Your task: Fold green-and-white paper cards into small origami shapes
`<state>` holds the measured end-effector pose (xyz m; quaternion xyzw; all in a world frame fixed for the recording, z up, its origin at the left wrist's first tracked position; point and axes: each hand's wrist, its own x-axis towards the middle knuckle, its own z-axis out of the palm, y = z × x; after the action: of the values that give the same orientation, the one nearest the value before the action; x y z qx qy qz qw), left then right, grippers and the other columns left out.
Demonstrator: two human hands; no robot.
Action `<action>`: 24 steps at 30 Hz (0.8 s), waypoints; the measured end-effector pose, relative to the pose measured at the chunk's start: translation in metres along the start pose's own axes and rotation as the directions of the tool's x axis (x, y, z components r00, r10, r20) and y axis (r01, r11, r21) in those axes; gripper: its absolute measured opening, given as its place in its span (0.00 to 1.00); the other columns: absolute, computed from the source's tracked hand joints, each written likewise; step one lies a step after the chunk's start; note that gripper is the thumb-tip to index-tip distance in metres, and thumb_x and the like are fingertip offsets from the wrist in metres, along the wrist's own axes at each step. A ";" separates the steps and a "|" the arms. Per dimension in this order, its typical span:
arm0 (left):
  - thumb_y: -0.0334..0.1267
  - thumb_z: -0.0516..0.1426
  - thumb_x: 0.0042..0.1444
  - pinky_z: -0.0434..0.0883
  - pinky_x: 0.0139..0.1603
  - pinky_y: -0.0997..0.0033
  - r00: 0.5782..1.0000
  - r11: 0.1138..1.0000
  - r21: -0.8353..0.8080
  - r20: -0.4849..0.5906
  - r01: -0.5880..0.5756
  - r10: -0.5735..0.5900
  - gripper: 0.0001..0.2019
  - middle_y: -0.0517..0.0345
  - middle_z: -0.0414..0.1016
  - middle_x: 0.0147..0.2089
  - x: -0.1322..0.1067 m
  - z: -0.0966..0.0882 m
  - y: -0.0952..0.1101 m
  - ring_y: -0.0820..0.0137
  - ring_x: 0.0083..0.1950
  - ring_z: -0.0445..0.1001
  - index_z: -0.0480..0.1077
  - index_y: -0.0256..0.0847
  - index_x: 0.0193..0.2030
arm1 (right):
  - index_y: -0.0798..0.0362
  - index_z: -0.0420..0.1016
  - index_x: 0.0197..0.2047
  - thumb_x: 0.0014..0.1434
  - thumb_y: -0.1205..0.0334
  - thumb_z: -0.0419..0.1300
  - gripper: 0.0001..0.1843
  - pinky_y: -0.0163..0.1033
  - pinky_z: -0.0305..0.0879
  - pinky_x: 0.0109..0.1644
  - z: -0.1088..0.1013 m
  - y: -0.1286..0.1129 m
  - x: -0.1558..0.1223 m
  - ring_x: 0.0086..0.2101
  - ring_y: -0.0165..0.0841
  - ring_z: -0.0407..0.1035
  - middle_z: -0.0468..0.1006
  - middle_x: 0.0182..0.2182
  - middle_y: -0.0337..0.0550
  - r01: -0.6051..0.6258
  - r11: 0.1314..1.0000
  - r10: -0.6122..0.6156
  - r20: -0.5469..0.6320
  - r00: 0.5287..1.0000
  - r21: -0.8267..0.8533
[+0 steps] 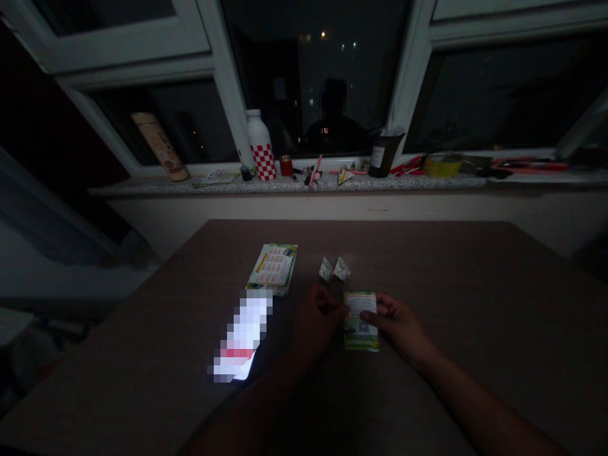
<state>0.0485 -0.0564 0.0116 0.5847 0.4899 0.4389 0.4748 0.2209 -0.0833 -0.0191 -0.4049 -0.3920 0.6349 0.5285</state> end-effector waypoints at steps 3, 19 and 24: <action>0.34 0.63 0.43 0.66 0.31 0.74 1.000 0.999 -0.035 0.015 0.015 -0.014 0.16 0.65 0.72 0.26 0.003 -0.001 -0.004 0.70 0.30 0.73 0.58 0.42 0.32 | 0.53 0.74 0.41 0.47 0.63 0.69 0.16 0.43 0.69 0.43 0.000 -0.001 -0.001 0.33 0.37 0.76 0.82 0.36 0.44 -0.001 1.000 0.001 0.015 1.000 0.016; 0.35 0.63 0.44 0.65 0.30 0.75 0.999 0.999 -0.005 0.034 0.040 -0.040 0.15 0.63 0.73 0.26 0.004 -0.002 -0.002 0.70 0.30 0.73 0.59 0.41 0.31 | 0.53 0.75 0.39 0.45 0.64 0.70 0.16 0.41 0.70 0.40 0.002 -0.002 -0.001 0.31 0.36 0.77 0.83 0.32 0.42 -0.014 1.000 0.015 -0.024 1.000 0.028; 0.34 0.63 0.45 0.65 0.30 0.75 0.997 0.999 -0.037 0.061 0.038 -0.036 0.13 0.63 0.73 0.26 0.004 -0.002 -0.005 0.71 0.29 0.72 0.60 0.41 0.31 | 0.53 0.74 0.40 0.46 0.64 0.69 0.16 0.42 0.70 0.40 0.000 0.000 0.000 0.31 0.36 0.77 0.83 0.32 0.43 -0.023 0.999 0.023 -0.012 1.000 0.037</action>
<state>0.0458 -0.0518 0.0070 0.5795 0.4776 0.4212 0.5086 0.2211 -0.0828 -0.0190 -0.4034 -0.3725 0.6455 0.5309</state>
